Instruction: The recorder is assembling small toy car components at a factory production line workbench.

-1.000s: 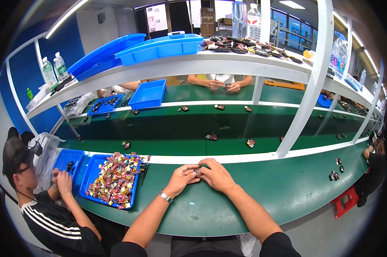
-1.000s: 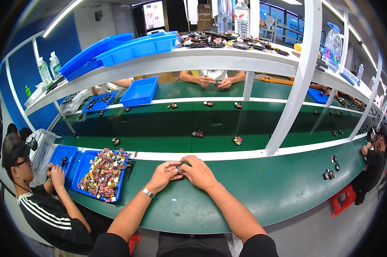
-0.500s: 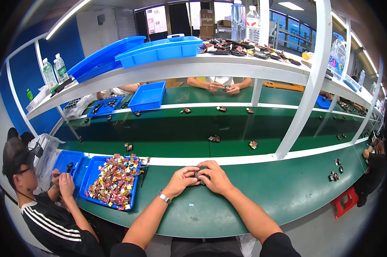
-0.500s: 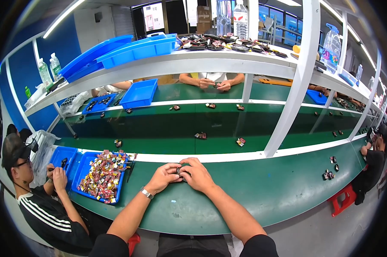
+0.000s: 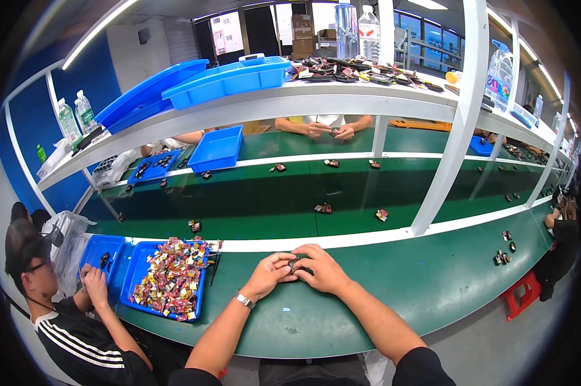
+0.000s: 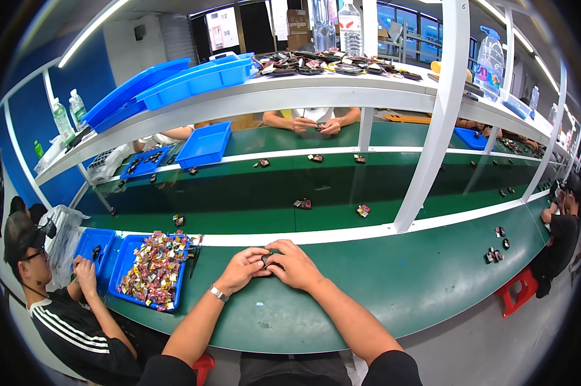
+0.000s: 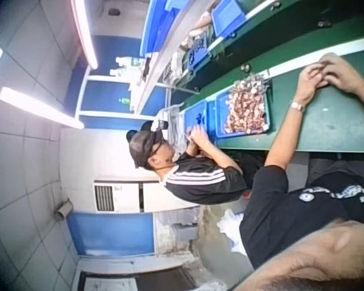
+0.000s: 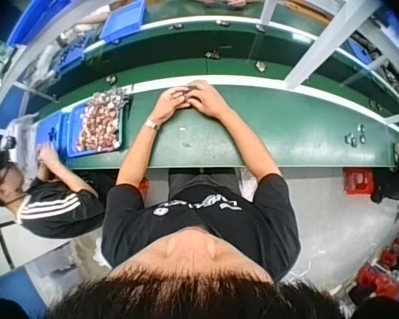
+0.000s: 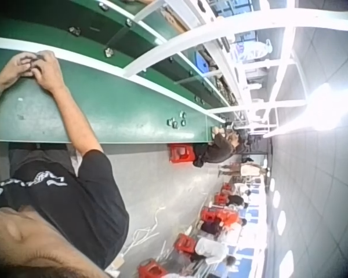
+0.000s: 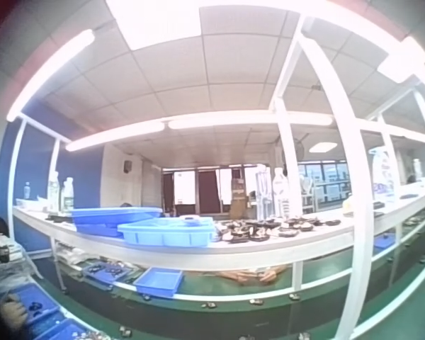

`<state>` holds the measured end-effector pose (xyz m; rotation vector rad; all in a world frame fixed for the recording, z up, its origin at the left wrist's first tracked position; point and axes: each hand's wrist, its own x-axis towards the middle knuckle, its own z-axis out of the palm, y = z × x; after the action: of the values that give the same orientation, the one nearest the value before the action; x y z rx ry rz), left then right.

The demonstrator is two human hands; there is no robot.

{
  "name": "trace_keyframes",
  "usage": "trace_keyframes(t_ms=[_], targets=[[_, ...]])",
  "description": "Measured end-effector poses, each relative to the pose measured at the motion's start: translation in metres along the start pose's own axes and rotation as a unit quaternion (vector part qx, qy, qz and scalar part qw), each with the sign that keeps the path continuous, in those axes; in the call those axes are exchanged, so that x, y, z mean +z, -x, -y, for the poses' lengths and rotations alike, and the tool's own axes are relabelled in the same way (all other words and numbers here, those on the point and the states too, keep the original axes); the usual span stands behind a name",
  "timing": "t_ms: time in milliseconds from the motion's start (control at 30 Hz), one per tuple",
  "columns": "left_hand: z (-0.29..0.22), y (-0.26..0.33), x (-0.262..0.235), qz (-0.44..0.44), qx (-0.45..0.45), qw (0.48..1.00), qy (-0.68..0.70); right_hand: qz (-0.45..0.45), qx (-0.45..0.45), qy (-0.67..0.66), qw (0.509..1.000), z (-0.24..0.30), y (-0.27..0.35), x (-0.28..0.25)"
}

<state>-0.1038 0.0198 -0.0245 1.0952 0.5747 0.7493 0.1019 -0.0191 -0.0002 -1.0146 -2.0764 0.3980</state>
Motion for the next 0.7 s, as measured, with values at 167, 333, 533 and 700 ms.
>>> trace_keyframes(t_ms=[167, 333, 533, 700], targets=[[0.0, 0.0, -0.001, 0.0, 0.006, 1.0, 0.015, -0.032, -0.018, 0.021, 0.999, 0.002, -0.001, 0.005], [-0.001, 0.0, -0.001, -0.004, 0.006, 1.0, 0.024, -0.065, 0.026, 0.002, 0.998, 0.005, 0.001, 0.011], [0.002, 0.001, -0.003, -0.015, 0.026, 0.999, 0.015, -0.05, 0.058, -0.066, 0.995, -0.001, 0.001, 0.014], [0.004, 0.001, -0.005, -0.004, 0.035, 0.999, 0.009, -0.041, 0.073, -0.134, 0.987, -0.011, 0.002, 0.017]])
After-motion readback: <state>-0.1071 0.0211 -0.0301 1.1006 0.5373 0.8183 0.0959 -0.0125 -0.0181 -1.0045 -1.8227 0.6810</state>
